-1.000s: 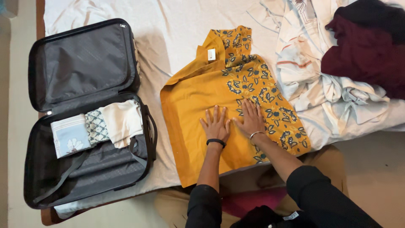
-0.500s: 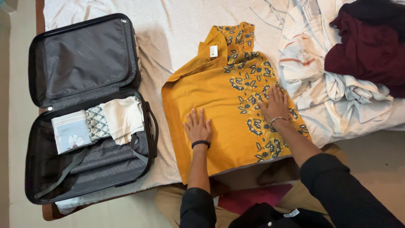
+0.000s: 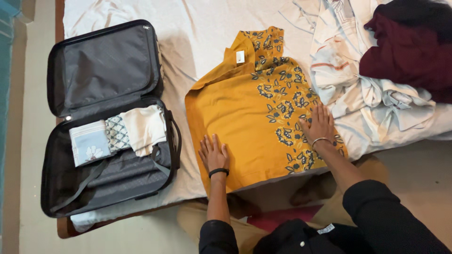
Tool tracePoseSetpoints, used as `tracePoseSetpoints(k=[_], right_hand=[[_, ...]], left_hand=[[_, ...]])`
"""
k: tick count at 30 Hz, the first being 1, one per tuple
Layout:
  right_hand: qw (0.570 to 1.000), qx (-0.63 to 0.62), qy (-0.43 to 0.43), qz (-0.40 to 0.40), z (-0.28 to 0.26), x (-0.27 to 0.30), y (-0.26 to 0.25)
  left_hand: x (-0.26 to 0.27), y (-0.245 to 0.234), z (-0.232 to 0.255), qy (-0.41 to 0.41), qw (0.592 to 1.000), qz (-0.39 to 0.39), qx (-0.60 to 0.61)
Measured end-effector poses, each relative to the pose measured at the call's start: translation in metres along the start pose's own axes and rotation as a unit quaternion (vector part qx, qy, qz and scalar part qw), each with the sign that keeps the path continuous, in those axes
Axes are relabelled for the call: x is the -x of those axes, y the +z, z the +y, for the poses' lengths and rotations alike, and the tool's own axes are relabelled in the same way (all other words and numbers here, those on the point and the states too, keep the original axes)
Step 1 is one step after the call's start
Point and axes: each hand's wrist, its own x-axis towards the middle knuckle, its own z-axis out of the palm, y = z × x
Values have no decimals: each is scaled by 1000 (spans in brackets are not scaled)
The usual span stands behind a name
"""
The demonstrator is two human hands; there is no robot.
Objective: The person picks up a yellow shirt from a pile on the bed, spreads it out, and folds it into a small rectangle before placing it near an open suitcase.
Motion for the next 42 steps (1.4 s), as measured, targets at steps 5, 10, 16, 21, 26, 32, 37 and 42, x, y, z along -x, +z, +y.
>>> tracePoseSetpoints(k=[5, 10, 16, 21, 26, 32, 37, 42], right_hand=[[1000, -6, 17, 4, 1, 23, -2], [998, -7, 28, 61, 0, 49, -6], [995, -20, 35, 86, 2, 78, -8], [994, -11, 38, 100, 4, 93, -1], [994, -17, 48, 97, -4, 109, -1], [998, -25, -30, 45, -34, 114, 9], [983, -70, -171, 15, -76, 99, 21], [987, -52, -145, -50, -98, 92, 7]], left_hand=[[24, -10, -1, 5, 1000, 19, 2], [49, -11, 0, -19, 1000, 7, -17], [71, 5, -7, -16, 999, 39, -23], [82, 16, -8, -28, 998, 51, -13], [88, 15, -5, -45, 998, 42, -17], [88, 17, -7, -38, 997, 61, -7], [88, 18, -5, -37, 997, 68, 2], [87, 14, -2, -39, 997, 62, -11]])
